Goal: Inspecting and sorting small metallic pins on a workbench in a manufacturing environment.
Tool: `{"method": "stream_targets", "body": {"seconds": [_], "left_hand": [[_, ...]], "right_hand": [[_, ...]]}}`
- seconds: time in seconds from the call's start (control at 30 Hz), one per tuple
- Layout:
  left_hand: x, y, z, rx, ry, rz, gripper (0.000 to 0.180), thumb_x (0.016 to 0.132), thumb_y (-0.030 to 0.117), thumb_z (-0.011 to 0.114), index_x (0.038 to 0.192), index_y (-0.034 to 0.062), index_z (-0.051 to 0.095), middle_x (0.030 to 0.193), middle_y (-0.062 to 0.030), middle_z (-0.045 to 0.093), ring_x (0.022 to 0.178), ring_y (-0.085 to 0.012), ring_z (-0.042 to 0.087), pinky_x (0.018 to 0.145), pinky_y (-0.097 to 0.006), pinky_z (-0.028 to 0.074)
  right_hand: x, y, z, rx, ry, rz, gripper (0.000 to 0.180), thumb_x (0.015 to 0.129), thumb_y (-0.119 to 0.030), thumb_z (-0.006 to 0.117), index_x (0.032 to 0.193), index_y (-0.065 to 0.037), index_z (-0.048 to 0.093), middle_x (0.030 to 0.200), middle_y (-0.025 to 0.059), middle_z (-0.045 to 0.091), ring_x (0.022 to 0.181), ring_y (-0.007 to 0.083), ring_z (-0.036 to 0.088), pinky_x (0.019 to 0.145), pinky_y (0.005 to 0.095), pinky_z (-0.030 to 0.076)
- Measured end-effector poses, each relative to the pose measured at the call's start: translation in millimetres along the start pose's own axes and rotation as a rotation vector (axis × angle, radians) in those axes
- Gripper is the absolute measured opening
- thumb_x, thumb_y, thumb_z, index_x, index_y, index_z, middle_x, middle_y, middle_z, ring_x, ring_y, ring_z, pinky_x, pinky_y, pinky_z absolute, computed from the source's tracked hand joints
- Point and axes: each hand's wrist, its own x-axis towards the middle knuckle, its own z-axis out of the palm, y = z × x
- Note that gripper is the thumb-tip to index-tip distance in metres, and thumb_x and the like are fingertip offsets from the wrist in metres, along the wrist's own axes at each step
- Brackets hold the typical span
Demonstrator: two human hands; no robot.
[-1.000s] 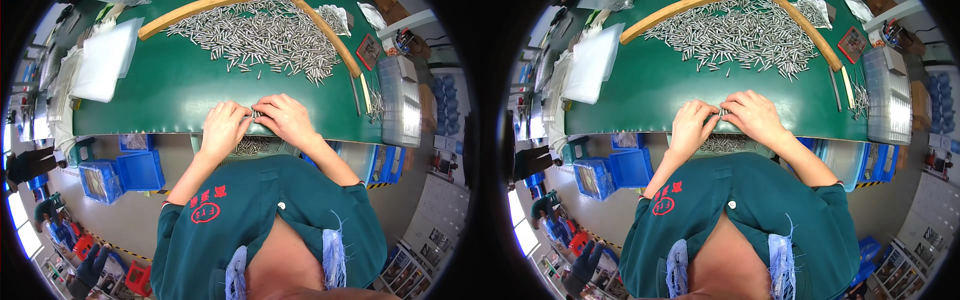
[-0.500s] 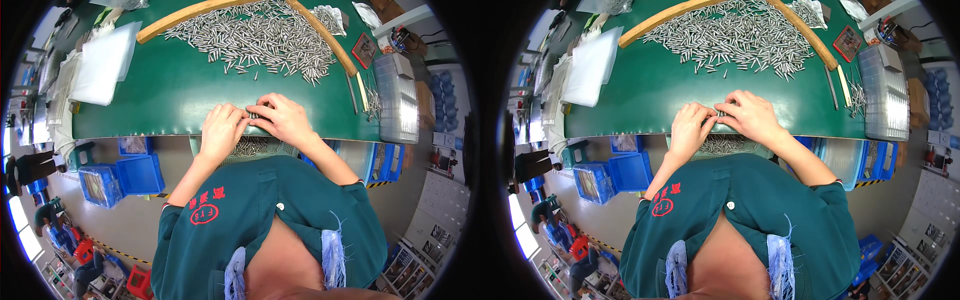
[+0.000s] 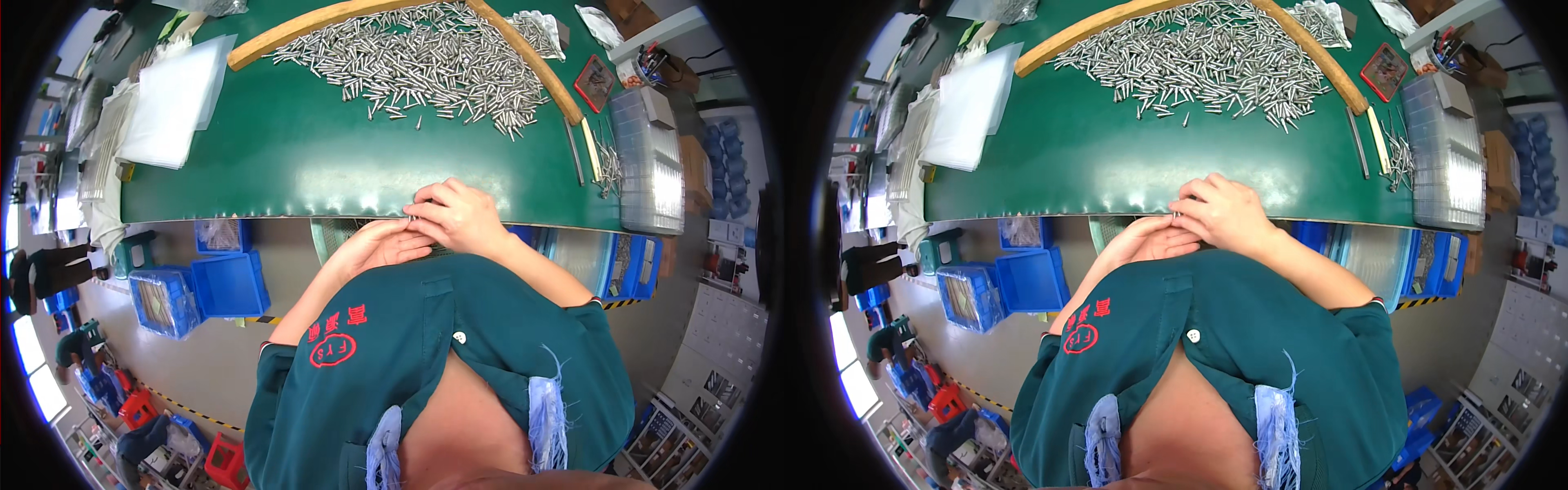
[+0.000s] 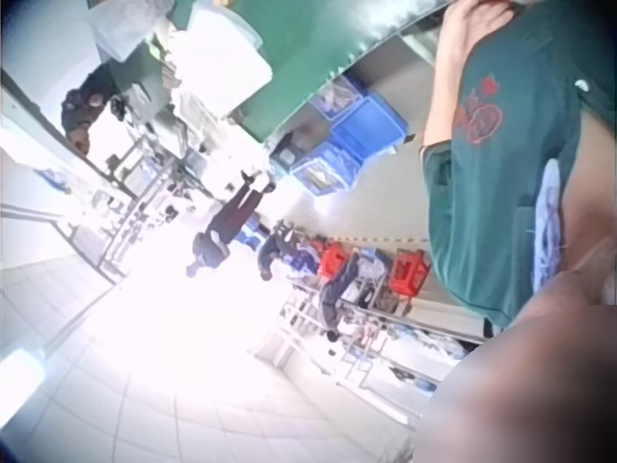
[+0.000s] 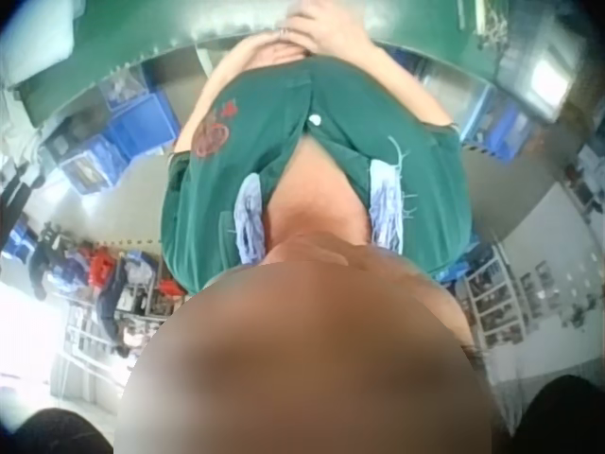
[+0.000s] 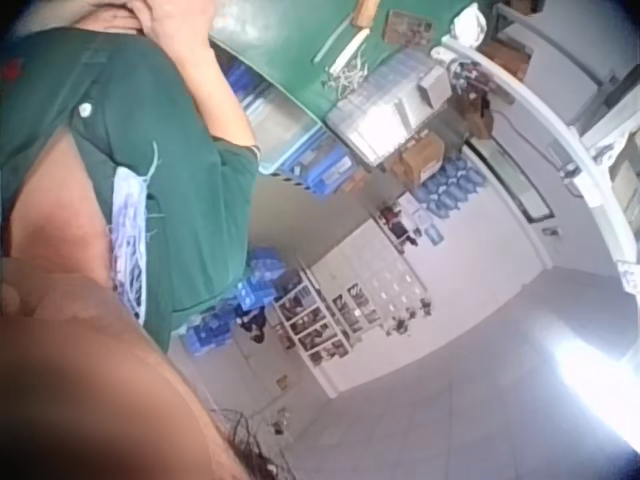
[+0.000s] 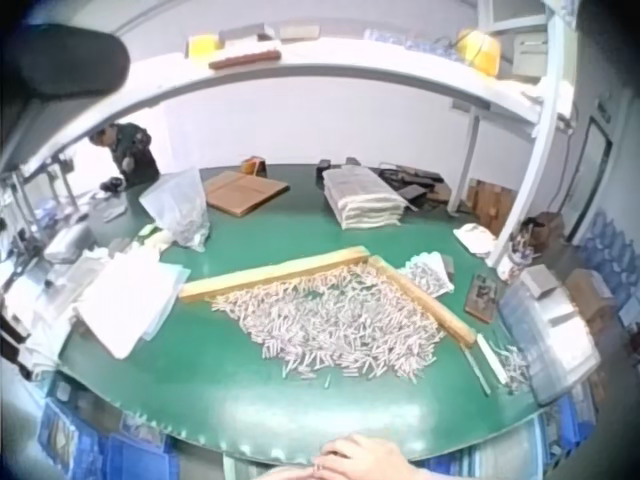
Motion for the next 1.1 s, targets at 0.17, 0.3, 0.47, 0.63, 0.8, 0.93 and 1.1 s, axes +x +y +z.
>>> {"method": "stream_targets", "body": {"seconds": [0.17,0.3,0.47,0.63,0.8,0.93,1.1], "left_hand": [[10,4,5,-0.151,-0.109,-0.126,0.026,0.092,0.012,0.048,0.114,-0.0015,0.051,0.112,-0.0173,0.061,0.112,-0.0272,0.058,0.105,-0.041,0.042],[11,7,12,-0.143,-0.089,-0.137,0.026,0.093,0.012,0.048,0.115,-0.0027,0.049,0.113,-0.0177,0.060,0.111,-0.0278,0.059,0.102,-0.042,0.045],[13,3,3,-0.064,-0.094,-0.053,0.026,0.094,0.005,0.043,0.115,-0.0098,0.050,0.107,-0.0247,0.062,0.104,-0.0305,0.062,0.093,-0.039,0.052],[30,-9,1,0.298,-0.045,0.036,0.030,0.099,0.013,0.041,0.112,-0.0109,0.055,0.106,-0.0213,0.064,0.102,-0.0246,0.063,0.089,-0.033,0.052],[43,-20,-6,0.566,0.023,0.160,0.023,0.095,0.013,0.050,0.101,-0.0036,0.064,0.091,-0.0082,0.067,0.079,-0.0102,0.063,0.068,-0.022,0.050],[27,-16,9,0.663,0.015,0.203,0.021,0.094,0.015,0.052,0.092,-0.0001,0.067,0.082,0.0001,0.063,0.074,-0.0041,0.056,0.064,-0.020,0.045],[26,-16,-2,0.768,0.015,0.271,0.030,0.097,0.026,0.055,0.104,-0.0016,0.065,0.091,-0.0025,0.066,0.083,-0.0047,0.058,0.071,-0.021,0.049]], "right_hand": [[-8,-3,0,-0.006,0.014,0.007,0.023,0.071,-0.024,0.074,0.093,-0.021,0.071,0.091,-0.0071,0.063,0.074,0.0132,0.058,0.059,0.0262,0.052],[-8,1,2,-0.005,0.000,0.010,0.026,0.070,-0.023,0.075,0.095,-0.020,0.071,0.091,-0.0071,0.063,0.075,0.0135,0.059,0.059,0.0266,0.052],[-6,-5,-1,0.045,-0.065,0.007,0.024,0.072,-0.025,0.074,0.094,-0.018,0.069,0.093,-0.0041,0.064,0.077,0.0165,0.060,0.062,0.0300,0.052],[-13,-3,-6,0.048,-0.127,0.000,0.029,0.075,-0.027,0.070,0.101,-0.016,0.066,0.097,0.0001,0.061,0.085,0.0206,0.060,0.067,0.0332,0.052],[-14,-12,-12,0.067,-0.163,0.027,0.030,0.071,-0.026,0.074,0.097,-0.011,0.068,0.095,0.0021,0.061,0.085,0.0225,0.061,0.067,0.0346,0.052],[-13,-9,-16,0.140,-0.213,0.018,0.034,0.072,-0.025,0.075,0.102,-0.011,0.069,0.095,0.0035,0.060,0.086,0.0230,0.060,0.069,0.0344,0.053],[-7,-8,-17,0.431,-0.254,0.107,0.034,0.074,-0.012,0.075,0.107,-0.008,0.067,0.097,0.0074,0.060,0.080,0.0184,0.061,0.065,0.0287,0.051]]}}
